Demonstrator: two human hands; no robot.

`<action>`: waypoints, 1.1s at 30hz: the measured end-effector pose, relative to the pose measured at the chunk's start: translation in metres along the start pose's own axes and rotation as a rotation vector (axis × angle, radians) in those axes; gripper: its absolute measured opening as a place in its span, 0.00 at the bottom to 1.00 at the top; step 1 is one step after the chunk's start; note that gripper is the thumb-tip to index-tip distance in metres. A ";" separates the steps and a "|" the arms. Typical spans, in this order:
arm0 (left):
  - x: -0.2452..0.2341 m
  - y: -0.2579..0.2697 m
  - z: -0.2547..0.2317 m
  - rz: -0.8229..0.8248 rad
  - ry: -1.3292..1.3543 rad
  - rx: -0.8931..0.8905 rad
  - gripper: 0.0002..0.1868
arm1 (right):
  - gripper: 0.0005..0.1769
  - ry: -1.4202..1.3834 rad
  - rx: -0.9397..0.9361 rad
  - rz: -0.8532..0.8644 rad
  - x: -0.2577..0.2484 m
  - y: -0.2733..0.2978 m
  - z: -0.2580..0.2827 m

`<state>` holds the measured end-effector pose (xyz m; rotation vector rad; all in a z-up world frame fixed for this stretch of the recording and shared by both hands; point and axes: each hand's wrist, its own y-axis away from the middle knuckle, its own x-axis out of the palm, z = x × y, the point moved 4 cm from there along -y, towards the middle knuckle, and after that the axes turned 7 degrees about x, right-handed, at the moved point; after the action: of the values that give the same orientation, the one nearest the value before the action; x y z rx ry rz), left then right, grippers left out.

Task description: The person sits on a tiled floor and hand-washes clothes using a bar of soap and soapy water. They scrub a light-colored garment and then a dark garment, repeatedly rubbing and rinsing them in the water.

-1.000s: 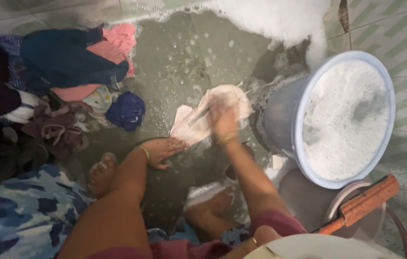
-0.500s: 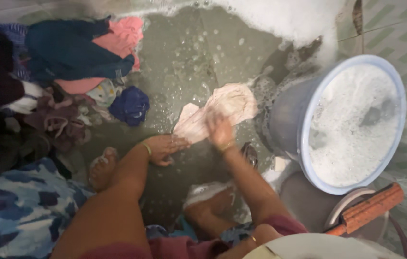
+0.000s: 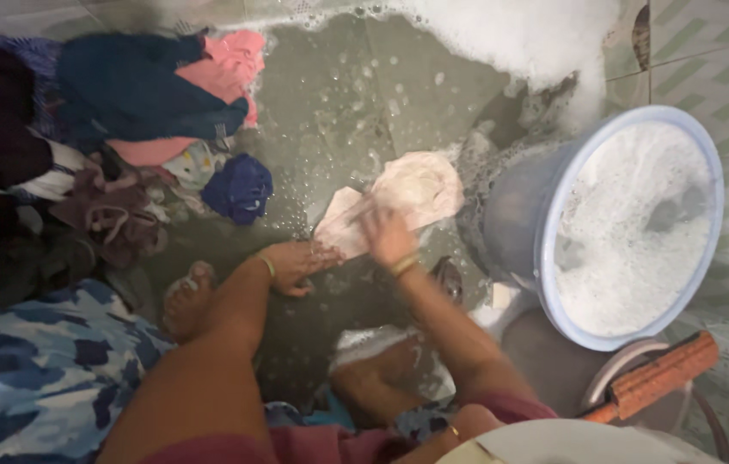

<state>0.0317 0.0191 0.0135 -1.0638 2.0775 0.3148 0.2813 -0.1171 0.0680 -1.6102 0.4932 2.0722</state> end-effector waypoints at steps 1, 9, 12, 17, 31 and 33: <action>0.005 0.001 -0.001 0.067 -0.001 -0.037 0.47 | 0.22 -0.022 0.026 0.088 0.008 0.015 0.006; -0.015 0.001 -0.006 -0.030 0.021 -0.004 0.51 | 0.17 0.390 -0.040 0.157 0.015 -0.003 -0.036; -0.010 0.000 -0.011 -0.010 0.061 -0.034 0.52 | 0.18 0.204 -0.147 0.178 0.029 0.027 0.000; -0.007 0.002 -0.006 -0.068 0.016 0.005 0.51 | 0.18 -0.204 0.463 0.176 0.002 -0.015 -0.041; 0.002 0.001 0.001 0.067 -0.009 -0.031 0.47 | 0.18 0.206 -0.261 0.271 0.048 0.041 0.057; 0.006 0.003 0.000 0.111 0.022 -0.070 0.46 | 0.15 0.113 -0.236 0.347 0.042 0.045 0.062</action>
<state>0.0267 0.0170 0.0087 -0.9991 2.1632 0.4356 0.1974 -0.1145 0.0429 -1.8973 0.6241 2.3751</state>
